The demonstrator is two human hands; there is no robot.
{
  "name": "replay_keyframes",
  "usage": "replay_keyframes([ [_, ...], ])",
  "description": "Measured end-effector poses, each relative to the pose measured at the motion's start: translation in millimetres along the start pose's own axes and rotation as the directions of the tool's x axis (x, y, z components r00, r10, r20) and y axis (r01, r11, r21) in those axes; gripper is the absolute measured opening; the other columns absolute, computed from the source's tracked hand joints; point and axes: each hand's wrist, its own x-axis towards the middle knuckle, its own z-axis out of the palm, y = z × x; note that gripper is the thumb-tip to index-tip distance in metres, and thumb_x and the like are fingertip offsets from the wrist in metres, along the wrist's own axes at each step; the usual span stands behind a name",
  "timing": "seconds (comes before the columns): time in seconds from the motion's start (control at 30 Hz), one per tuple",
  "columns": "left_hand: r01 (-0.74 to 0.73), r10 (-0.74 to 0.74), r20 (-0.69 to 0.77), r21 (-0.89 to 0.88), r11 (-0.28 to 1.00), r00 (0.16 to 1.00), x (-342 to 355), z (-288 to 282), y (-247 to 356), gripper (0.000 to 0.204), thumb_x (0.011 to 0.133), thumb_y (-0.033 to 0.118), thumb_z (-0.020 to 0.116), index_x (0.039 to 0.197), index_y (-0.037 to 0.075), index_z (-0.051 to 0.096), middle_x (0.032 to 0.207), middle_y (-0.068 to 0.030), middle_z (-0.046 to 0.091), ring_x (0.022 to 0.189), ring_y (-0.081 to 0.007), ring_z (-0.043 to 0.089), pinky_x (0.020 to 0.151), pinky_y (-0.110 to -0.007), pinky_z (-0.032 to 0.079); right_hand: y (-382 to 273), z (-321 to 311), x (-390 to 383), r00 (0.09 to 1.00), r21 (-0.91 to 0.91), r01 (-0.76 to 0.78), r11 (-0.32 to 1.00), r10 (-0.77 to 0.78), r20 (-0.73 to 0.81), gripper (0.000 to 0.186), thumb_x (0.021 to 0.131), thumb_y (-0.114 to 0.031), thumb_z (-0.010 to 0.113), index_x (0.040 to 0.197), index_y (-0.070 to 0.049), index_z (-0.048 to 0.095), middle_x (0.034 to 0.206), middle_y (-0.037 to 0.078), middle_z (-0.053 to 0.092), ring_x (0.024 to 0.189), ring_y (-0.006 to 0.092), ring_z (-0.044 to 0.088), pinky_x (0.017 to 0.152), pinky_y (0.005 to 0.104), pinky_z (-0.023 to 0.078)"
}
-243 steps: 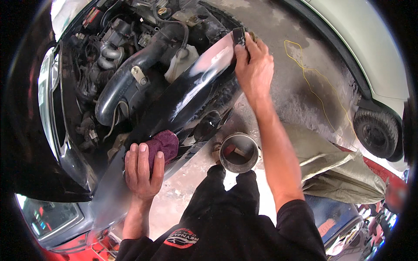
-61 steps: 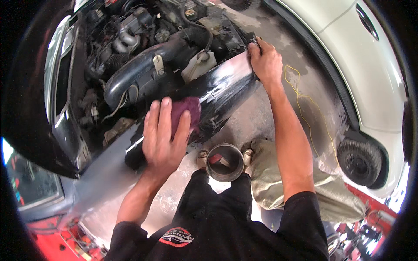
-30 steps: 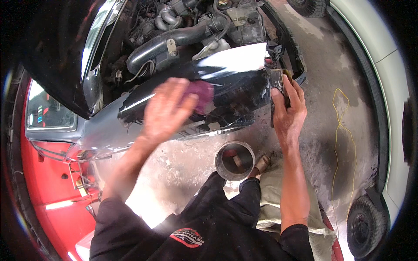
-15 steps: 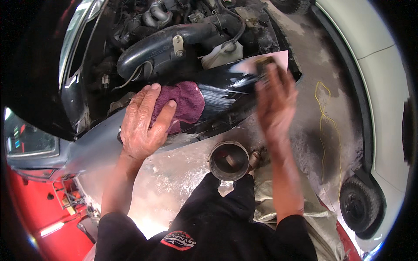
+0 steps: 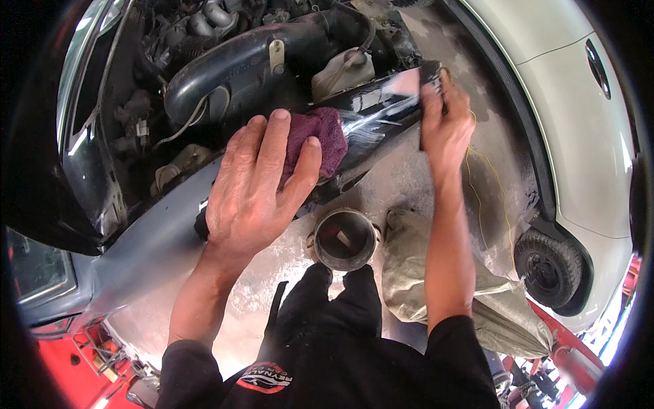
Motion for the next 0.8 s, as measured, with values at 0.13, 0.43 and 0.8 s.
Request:
replay_keyframes([
  [0.13, 0.034, -0.034, 0.014, -0.028, 0.999, 0.999, -0.7, -1.3, 0.9, 0.038, 0.086, 0.008, 0.078, 0.124, 0.01, 0.075, 0.138, -0.0255, 0.065, 0.113, -0.0428, 0.071, 0.098, -0.051, 0.062, -19.2, -0.3, -5.5, 1.0, 0.051, 0.003, 0.999, -0.003, 0.006, 0.042, 0.099, -0.018, 0.073, 0.136, 0.003, 0.07, 0.126, 0.028, 0.074, 0.116, 0.0469, 0.07, 0.097, 0.0541, 0.057],
  [0.43, 0.02, -0.021, 0.05, 0.005, 1.0, 0.999, 3.6, -3.4, 3.5, 0.035, 0.089, 0.007, 0.078, 0.124, 0.009, 0.076, 0.139, -0.0248, 0.066, 0.115, -0.0436, 0.07, 0.097, -0.05, 0.062, 30.2, 8.7, 22.0, 0.987, -0.044, -0.162, 0.986, 0.162, -0.013, 0.049, 0.1, -0.024, 0.072, 0.144, -0.004, 0.067, 0.127, 0.034, 0.069, 0.118, 0.0468, 0.069, 0.1, 0.0545, 0.056],
  [0.8, 0.03, -0.03, 0.05, 0.001, 1.0, 0.998, 3.6, -4.6, 7.6, 0.047, 0.085, 0.01, 0.085, 0.13, 0.01, 0.072, 0.143, -0.0238, 0.064, 0.121, -0.0437, 0.067, 0.102, -0.052, 0.058, 21.3, 3.3, 7.2, 0.975, -0.008, -0.22, 0.975, 0.22, -0.011, 0.045, 0.1, -0.023, 0.072, 0.14, -0.004, 0.069, 0.128, 0.031, 0.069, 0.109, 0.0498, 0.07, 0.098, 0.055, 0.055],
])
